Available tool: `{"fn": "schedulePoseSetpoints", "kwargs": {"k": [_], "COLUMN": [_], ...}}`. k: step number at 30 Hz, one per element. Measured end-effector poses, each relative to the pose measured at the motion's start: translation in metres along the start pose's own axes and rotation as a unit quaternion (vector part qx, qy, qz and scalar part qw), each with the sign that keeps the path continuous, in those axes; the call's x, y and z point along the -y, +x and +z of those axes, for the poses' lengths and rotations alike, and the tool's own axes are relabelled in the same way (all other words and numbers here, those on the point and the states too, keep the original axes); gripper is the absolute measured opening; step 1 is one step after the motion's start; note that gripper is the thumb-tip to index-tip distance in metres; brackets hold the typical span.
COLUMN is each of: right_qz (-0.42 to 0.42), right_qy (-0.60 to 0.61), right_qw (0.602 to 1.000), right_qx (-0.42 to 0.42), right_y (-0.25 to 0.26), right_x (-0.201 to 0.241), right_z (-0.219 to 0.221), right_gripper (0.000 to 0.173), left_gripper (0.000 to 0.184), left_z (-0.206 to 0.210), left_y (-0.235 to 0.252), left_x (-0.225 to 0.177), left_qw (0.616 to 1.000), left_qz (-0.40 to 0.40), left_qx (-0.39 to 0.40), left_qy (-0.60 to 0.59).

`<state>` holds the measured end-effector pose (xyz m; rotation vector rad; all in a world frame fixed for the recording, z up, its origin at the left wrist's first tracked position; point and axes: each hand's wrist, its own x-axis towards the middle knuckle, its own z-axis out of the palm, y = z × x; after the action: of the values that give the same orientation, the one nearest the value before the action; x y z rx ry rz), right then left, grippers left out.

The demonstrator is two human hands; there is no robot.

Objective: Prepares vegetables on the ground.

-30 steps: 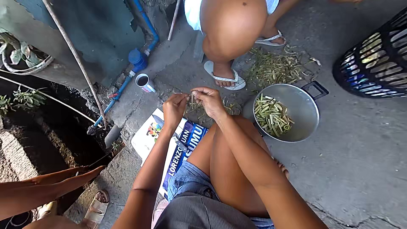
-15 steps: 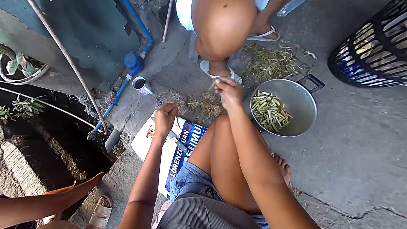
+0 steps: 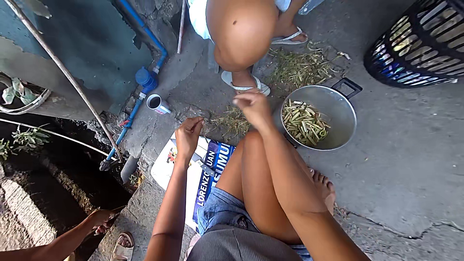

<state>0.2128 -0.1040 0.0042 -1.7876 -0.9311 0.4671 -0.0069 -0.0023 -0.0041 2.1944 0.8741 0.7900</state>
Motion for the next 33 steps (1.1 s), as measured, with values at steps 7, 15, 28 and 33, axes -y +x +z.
{"fn": "schedulePoseSetpoints", "kwargs": {"k": [7, 15, 28, 33], "right_qz": [-0.088, -0.087, 0.092, 0.138], "right_qy": [0.065, 0.083, 0.268, 0.220], "right_qw": [0.986, 0.986, 0.946, 0.952], "right_qx": [0.124, 0.115, 0.156, 0.162], "right_y": [-0.020, -0.017, -0.009, 0.001], "right_x": [0.029, 0.020, 0.013, 0.008], "right_z": [0.051, 0.049, 0.064, 0.066], "right_gripper": [0.013, 0.012, 0.005, 0.005], "left_gripper": [0.013, 0.013, 0.016, 0.018], "left_z": [-0.002, 0.001, 0.001, -0.016], "left_y": [0.003, 0.002, 0.002, 0.009], "left_x": [-0.006, -0.009, 0.004, 0.012], "left_qw": [0.997, 0.990, 0.967, 0.919], "left_qz": [0.074, 0.116, -0.065, -0.119], "left_qx": [-0.022, -0.028, 0.005, -0.086], "left_qy": [0.031, 0.070, -0.248, -0.366]}}
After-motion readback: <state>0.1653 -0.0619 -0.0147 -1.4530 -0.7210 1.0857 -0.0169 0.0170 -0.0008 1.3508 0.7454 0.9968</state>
